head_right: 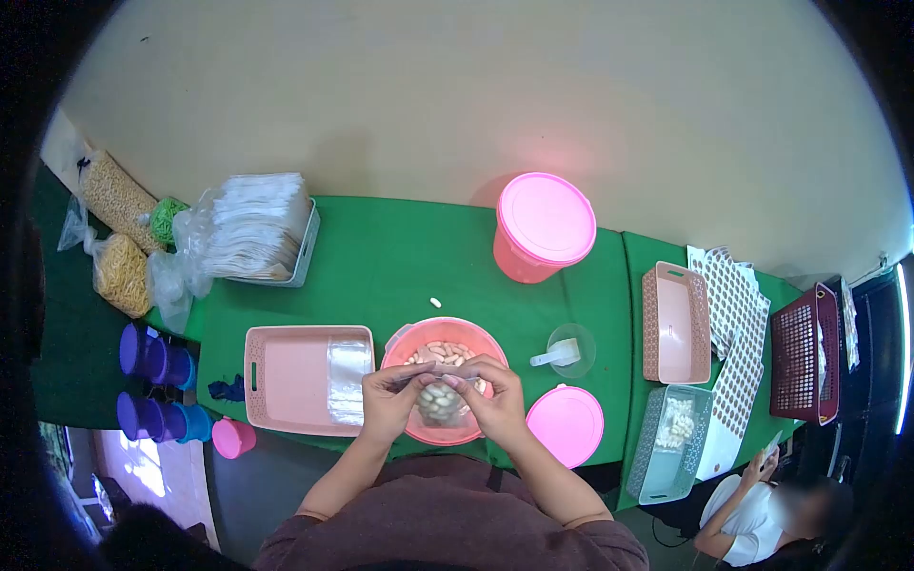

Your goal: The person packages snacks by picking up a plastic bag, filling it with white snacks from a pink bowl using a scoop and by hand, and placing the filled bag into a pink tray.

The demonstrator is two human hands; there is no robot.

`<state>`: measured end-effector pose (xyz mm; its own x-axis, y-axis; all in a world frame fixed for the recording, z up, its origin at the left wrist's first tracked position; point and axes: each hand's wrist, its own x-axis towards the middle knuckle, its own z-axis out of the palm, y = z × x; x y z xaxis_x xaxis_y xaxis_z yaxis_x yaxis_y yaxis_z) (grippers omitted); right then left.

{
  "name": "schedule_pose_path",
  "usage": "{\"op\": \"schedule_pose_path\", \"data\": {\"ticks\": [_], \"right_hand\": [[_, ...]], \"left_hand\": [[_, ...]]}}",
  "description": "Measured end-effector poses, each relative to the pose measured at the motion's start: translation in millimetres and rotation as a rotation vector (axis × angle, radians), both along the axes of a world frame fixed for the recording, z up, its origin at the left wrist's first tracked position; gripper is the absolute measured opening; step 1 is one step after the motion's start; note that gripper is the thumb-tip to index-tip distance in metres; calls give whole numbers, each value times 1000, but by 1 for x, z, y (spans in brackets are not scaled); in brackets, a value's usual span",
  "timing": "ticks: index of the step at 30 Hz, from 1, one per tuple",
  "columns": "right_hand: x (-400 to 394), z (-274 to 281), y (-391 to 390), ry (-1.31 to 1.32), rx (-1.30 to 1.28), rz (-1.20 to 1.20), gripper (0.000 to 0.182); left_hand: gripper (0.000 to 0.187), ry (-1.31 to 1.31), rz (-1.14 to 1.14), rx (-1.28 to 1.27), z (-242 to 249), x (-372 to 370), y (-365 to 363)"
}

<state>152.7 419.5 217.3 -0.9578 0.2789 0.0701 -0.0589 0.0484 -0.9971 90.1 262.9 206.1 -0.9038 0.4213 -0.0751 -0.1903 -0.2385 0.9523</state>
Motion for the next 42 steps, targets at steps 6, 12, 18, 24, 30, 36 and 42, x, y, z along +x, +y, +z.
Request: {"op": "schedule_pose_path", "data": {"ticks": [6,12,18,24,30,36,42], "right_hand": [[10,10,9,-85,54,-36,11],[41,-2,62,-29,55,-422,17],[162,-23,228,-71,579,-1390,27],[282,-87,258,-613,1019,-1685,31],[312,-166,229,-1093,819,-1371,37],[217,-151,166,-653,1183,-1279,33],[110,-81,74,-235,1003,-968,35]], "left_hand": [[27,-19,-170,-21,1,-11,-4],[31,109,-234,-41,-20,-27,-23],[36,43,298,-496,-106,-82,-131],[80,47,221,-1313,-204,-57,-181],[69,-58,282,-1153,-200,-54,-165],[23,114,329,-987,-204,-66,-187],[19,399,424,-1030,-103,-64,-165]]}}
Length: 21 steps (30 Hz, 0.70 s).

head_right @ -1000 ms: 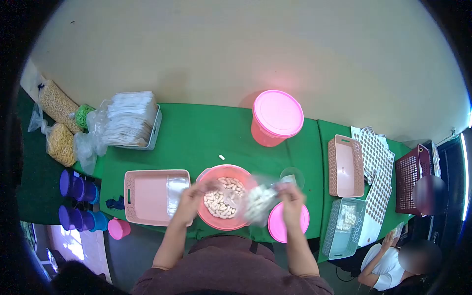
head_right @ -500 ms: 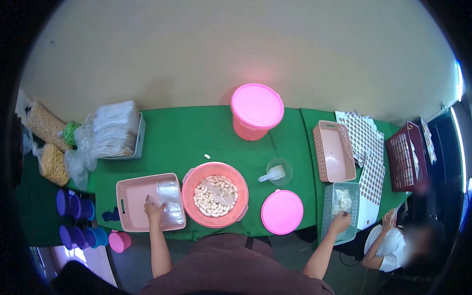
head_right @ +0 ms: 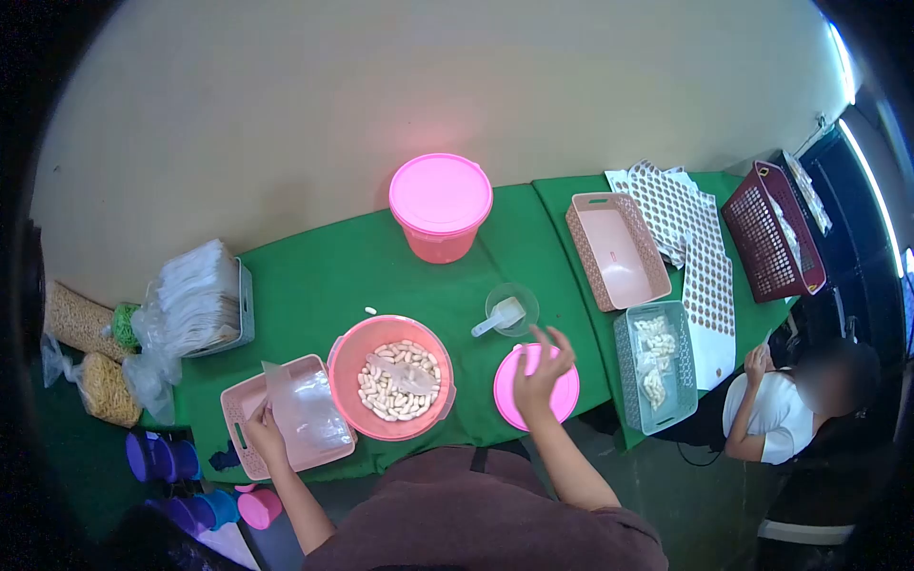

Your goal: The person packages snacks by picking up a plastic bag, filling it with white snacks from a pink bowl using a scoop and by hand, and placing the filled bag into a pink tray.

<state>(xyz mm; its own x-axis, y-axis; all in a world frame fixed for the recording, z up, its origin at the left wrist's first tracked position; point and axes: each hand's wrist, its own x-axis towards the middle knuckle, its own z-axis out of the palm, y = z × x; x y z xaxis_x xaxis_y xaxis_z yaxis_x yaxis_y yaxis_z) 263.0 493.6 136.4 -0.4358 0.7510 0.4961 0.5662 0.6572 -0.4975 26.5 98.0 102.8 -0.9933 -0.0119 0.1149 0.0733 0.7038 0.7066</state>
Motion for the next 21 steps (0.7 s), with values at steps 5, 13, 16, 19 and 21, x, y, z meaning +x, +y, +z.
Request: {"op": "schedule_pose_path", "data": {"ticks": [5,13,16,19,21], "right_hand": [[-49,40,-62,222,-350,547,39],[-85,59,-91,290,-1222,995,30],[-82,78,-84,262,-1047,1063,20],[-80,73,-85,279,-1099,1020,21],[-82,67,-85,400,-1306,880,22]], "left_hand": [[20,-25,-135,650,95,34,55],[27,-478,-621,600,123,88,116],[72,-408,-594,840,118,91,121],[64,-483,-675,688,126,80,124],[59,-566,-656,724,118,76,125]]}}
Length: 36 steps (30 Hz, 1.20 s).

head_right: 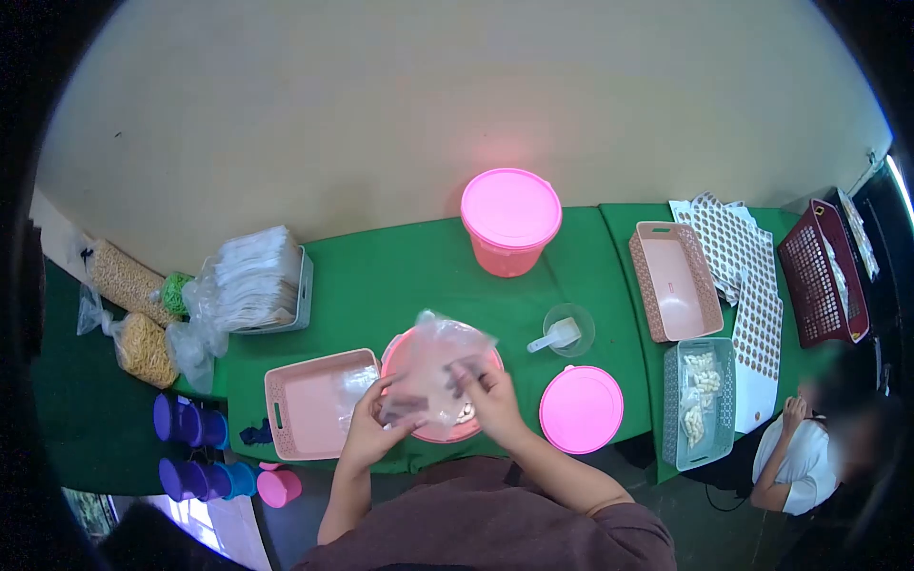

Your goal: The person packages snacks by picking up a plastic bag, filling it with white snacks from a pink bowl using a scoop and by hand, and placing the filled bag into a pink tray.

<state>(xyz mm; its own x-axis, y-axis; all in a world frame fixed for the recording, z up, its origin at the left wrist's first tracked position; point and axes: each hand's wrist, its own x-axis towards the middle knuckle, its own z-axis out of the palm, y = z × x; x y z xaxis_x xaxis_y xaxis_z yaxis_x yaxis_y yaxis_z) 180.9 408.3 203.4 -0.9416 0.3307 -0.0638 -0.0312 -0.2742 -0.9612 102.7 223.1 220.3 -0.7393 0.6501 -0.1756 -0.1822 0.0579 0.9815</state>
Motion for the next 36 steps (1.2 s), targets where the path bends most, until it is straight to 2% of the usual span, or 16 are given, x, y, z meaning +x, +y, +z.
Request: {"op": "schedule_pose_path", "data": {"ticks": [2,4,6,7,8,10,11,13,14,16,22,23,25,29,33,36], "right_hand": [[-5,-5,7,-50,-145,-199,22],[-2,-9,4,-75,-165,-122,26],[-2,-9,-7,35,48,-407,39],[5,-16,-4,-26,276,-424,57],[11,-20,-4,-29,277,-419,57],[14,-13,-6,145,803,-336,59],[15,-8,-8,143,801,-330,59],[15,8,-15,238,1054,13,53],[14,3,-18,238,1051,15,53],[13,-10,-24,161,819,68,47],[12,-24,-15,81,609,154,47],[12,-23,-17,78,609,161,47],[13,-19,-22,136,809,44,41],[12,-34,-13,201,910,54,40],[3,-20,-9,93,881,-126,35],[-9,-9,-18,74,892,-297,32]], "left_hand": [[55,-87,-3,8,-13,-1,2],[43,-98,149,59,-22,5,8],[39,-85,225,52,-25,6,10],[34,-72,290,49,-27,6,11],[34,-76,295,47,-29,5,10],[31,-53,330,24,-31,1,8],[31,-57,335,22,-32,2,9],[30,-29,337,-7,-30,4,14],[30,-29,340,-10,-32,6,15],[31,2,303,-23,-39,9,20],[35,7,299,-87,-49,8,24],[39,59,267,-131,-48,7,25],[46,37,286,-104,-43,5,31],[64,86,267,-111,-47,2,30],[64,110,278,-75,-36,4,38],[60,261,345,-22,-36,8,45]]}}
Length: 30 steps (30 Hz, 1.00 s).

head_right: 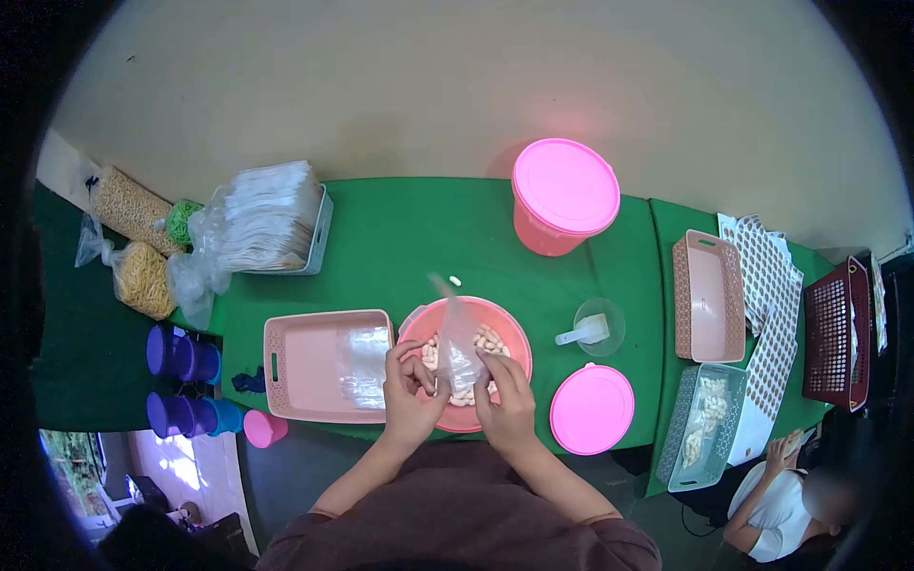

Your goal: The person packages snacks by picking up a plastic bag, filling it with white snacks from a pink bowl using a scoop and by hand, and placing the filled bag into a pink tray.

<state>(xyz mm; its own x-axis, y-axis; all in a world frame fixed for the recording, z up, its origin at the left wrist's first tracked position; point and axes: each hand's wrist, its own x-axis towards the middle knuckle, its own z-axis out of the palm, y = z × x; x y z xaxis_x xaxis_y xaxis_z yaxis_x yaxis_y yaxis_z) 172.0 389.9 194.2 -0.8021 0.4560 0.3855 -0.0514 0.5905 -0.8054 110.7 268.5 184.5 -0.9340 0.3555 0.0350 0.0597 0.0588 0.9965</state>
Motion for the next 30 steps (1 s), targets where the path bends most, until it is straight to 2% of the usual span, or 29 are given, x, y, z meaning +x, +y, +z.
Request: {"op": "schedule_pose_path", "data": {"ticks": [2,4,6,7,8,10,11,13,14,15,16,18,19,21,25,26,28,29,30], "right_hand": [[-4,-1,-1,46,17,-54,31],[-4,-8,2,-12,54,140,29],[-4,-5,11,-34,44,104,26],[-4,-2,15,-53,35,73,24],[-5,1,16,-58,35,71,24],[-4,8,18,-87,-142,82,20],[-2,10,18,-92,-144,80,20],[1,13,17,-179,-223,192,18],[3,14,16,-180,-222,192,18],[4,14,14,-205,-232,165,19],[5,15,13,-230,-240,135,21],[5,20,11,-228,-284,89,26],[5,21,10,-223,-329,47,32],[6,19,12,-242,-359,36,38],[9,11,14,-300,-399,101,51],[9,11,17,-303,-399,98,51],[5,12,27,-278,-973,254,64],[3,12,33,-277,-975,251,64],[0,10,40,-194,-917,366,76]], "left_hand": [[59,120,-23,-109,1,5,1],[57,129,-55,-167,6,8,0],[55,174,-127,-125,3,10,1],[59,315,-212,-230,3,5,-4],[59,311,-213,-228,4,1,-5],[64,760,-196,-312,16,-10,-4],[72,712,-270,-355,5,-8,-7],[73,707,-297,-334,-12,-13,-5],[75,708,-323,-312,-19,-18,-4],[87,749,-294,-187,-26,-22,-4],[87,747,-295,-183,-32,-22,-4],[74,733,-220,-155,-33,-20,-3],[74,725,-220,-155,-28,-18,-2],[55,659,-266,-249,-14,-16,3],[50,666,-272,-189,-26,-12,6],[49,764,-264,-170,-31,-15,3],[49,861,-258,-151,-41,-16,-1],[46,584,-229,-56,-47,-15,-4],[45,307,-197,37,-44,-16,-4]]}}
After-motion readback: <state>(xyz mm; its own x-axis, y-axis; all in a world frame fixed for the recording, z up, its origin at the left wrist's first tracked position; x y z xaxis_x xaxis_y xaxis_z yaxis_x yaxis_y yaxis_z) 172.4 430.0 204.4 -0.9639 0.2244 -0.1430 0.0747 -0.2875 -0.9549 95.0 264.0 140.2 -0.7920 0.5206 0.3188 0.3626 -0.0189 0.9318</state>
